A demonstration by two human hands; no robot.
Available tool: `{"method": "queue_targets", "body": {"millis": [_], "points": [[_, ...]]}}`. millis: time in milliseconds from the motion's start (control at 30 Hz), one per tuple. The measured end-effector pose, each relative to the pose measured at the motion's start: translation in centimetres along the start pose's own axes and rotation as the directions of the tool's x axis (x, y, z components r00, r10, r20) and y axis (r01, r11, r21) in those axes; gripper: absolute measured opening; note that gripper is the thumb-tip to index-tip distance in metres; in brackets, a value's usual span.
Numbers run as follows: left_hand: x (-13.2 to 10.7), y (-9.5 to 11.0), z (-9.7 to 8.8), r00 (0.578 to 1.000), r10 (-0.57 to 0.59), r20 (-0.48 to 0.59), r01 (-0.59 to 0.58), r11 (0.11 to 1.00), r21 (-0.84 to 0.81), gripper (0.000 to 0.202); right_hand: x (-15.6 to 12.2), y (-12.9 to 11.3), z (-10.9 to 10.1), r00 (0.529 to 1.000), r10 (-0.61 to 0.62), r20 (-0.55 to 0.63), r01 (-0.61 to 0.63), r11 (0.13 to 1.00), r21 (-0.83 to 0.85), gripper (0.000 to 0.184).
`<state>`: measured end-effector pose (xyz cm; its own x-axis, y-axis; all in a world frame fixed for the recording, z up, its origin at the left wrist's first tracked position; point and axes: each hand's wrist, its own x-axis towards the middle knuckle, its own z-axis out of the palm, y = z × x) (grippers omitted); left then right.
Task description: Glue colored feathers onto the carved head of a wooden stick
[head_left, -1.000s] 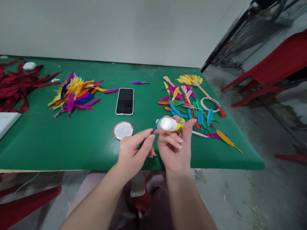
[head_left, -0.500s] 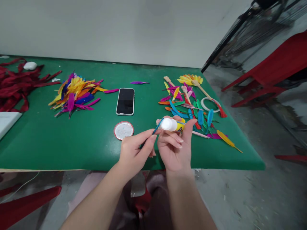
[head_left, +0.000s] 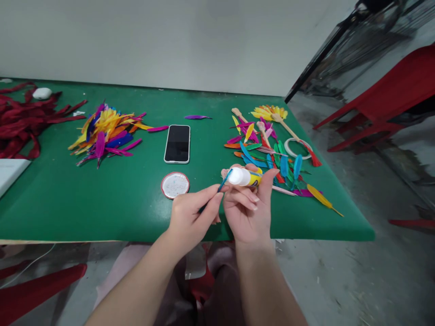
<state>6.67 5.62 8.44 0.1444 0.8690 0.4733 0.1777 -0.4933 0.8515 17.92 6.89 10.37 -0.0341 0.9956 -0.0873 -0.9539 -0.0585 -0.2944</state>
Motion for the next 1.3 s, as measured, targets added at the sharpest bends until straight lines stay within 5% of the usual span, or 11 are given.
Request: {"method": "queue_targets", "body": {"millis": [200,333,533,700,900,1100,1300], "points": [[0.2,0.4,-0.2,0.999,0.030,0.013,-0.031,0.998,0.056,0.021,0.0,0.0,0.1,0.997,-0.060,-0.048,0.058,0.997,-0.055,0.025],[0.2,0.5,-0.5,0.984,0.086,0.156,-0.087,0.996,-0.003,0.022,0.1,-0.3,0.3,0.983,-0.100,-0.153,0.076,0.985,-0.152,0.026],[-0.4,-0.2,-0.6,0.985,-0.147,0.094,0.168,0.941,-0.292,0.031,0.7,-1.2,-0.2,0.966,-0.157,-0.203,0.121,0.976,-0.179,0.028],[-0.4,-0.3,-0.7,0.970,-0.216,0.108,0.241,0.894,-0.377,0.031,0.7,-1.9,-0.2,0.939,-0.239,-0.247,0.159,0.939,-0.306,0.038],[0.1,-0.5,-0.9,0.944,-0.298,0.138,0.328,0.826,-0.459,0.026,0.1,-3.3,-0.7,0.806,-0.529,-0.266,0.271,0.729,-0.628,0.050],[0.4,-1.1,-0.7,0.943,-0.312,0.117,0.331,0.833,-0.443,0.026,-0.2,-5.6,-2.6,0.698,-0.663,-0.271,0.335,0.636,-0.695,0.033],[0.7,-1.1,-0.8,0.946,-0.310,0.091,0.319,0.849,-0.420,0.022,-0.4,-6.2,-5.1,0.763,-0.622,-0.176,0.339,0.617,-0.710,0.033]]}}
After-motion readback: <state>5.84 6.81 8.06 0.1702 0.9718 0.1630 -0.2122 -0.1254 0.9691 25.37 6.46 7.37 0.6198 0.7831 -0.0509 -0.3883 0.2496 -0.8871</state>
